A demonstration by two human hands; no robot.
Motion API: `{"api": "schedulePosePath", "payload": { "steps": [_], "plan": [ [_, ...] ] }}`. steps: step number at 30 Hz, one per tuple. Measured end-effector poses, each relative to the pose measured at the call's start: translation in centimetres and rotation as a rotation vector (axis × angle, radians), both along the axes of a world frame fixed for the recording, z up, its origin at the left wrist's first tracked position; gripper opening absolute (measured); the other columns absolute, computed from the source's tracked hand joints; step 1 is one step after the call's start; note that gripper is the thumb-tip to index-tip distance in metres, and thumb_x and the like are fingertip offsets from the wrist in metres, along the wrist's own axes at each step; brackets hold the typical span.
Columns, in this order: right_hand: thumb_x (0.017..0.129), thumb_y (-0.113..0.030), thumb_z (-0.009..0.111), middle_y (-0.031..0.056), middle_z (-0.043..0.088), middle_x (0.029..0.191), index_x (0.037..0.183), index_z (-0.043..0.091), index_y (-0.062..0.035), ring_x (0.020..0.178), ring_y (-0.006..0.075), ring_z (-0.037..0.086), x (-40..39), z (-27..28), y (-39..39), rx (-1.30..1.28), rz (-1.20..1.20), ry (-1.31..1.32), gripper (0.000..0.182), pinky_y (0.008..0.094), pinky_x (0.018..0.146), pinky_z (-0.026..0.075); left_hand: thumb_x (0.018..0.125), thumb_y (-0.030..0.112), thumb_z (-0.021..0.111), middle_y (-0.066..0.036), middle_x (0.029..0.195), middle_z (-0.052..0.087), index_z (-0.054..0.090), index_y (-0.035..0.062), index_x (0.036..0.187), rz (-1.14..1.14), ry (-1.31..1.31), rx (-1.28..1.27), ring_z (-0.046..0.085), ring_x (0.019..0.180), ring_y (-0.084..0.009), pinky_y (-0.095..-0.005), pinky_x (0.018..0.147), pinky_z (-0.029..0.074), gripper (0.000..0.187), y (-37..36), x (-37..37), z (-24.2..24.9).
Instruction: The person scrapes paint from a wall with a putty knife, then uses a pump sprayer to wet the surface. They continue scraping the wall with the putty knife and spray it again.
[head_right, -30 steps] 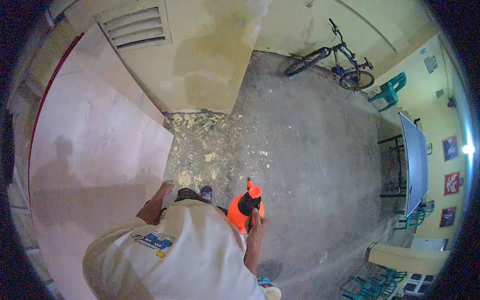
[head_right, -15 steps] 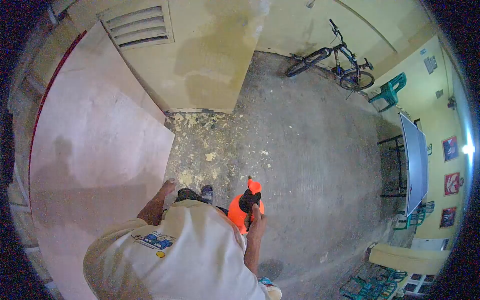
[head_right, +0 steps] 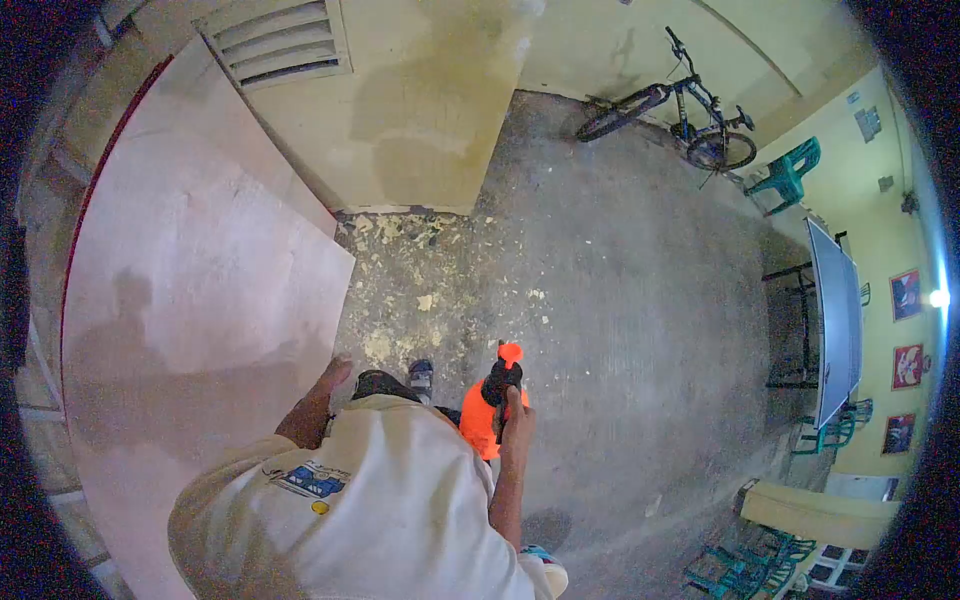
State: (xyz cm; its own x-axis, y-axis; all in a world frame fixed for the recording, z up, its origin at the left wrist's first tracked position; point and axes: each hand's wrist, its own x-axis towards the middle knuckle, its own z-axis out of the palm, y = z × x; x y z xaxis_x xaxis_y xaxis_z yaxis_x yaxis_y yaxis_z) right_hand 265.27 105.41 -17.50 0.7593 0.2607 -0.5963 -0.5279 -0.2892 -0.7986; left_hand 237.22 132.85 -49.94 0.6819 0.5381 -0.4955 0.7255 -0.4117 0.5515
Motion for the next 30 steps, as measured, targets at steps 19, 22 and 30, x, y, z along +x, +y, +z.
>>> {"api": "schedulePosePath", "payload": {
  "steps": [19, 22, 30],
  "plan": [
    [0.079, -0.035, 0.056, 0.0015, 0.040, 0.043, 0.052, 0.045, -0.0070, 0.033, 0.0104, 0.036, -2.9, 3.1, -3.4, 0.336, -0.198, -0.228, 0.041, 0.0244, 0.033, 0.024, 0.075, 0.021, 0.052, -0.020, 0.092, 0.059, 0.045, -0.0032, 0.115, 0.229, 0.084, -0.223, 0.058, 0.084, -0.0288, -0.0360, 0.075, 0.044, 0.048, 0.9, 2.1, 0.9],
    [0.079, -0.033, 0.058, 0.0011, 0.039, 0.043, 0.054, 0.046, -0.0058, 0.033, 0.0113, 0.035, -3.0, 3.7, -3.5, 0.402, -0.229, -0.229, 0.038, 0.0259, 0.033, 0.025, 0.075, 0.019, 0.052, -0.021, 0.099, 0.057, 0.046, -0.0029, 0.116, 0.500, -0.001, -0.404, 0.056, 0.089, -0.0298, -0.0351, 0.078, 0.044, 0.047, 0.7, 3.5, 4.6],
    [0.081, -0.036, 0.050, 0.0010, 0.039, 0.046, 0.061, 0.045, -0.0064, 0.037, 0.0110, 0.035, -2.7, 4.5, -4.3, 0.553, -0.340, -0.297, 0.036, 0.0247, 0.036, 0.026, 0.074, 0.021, 0.051, -0.023, 0.104, 0.056, 0.046, -0.0032, 0.116, 0.510, -0.052, -0.432, 0.053, 0.097, -0.0302, -0.0342, 0.082, 0.043, 0.049, 1.9, 3.1, -1.5]
  ]
}}
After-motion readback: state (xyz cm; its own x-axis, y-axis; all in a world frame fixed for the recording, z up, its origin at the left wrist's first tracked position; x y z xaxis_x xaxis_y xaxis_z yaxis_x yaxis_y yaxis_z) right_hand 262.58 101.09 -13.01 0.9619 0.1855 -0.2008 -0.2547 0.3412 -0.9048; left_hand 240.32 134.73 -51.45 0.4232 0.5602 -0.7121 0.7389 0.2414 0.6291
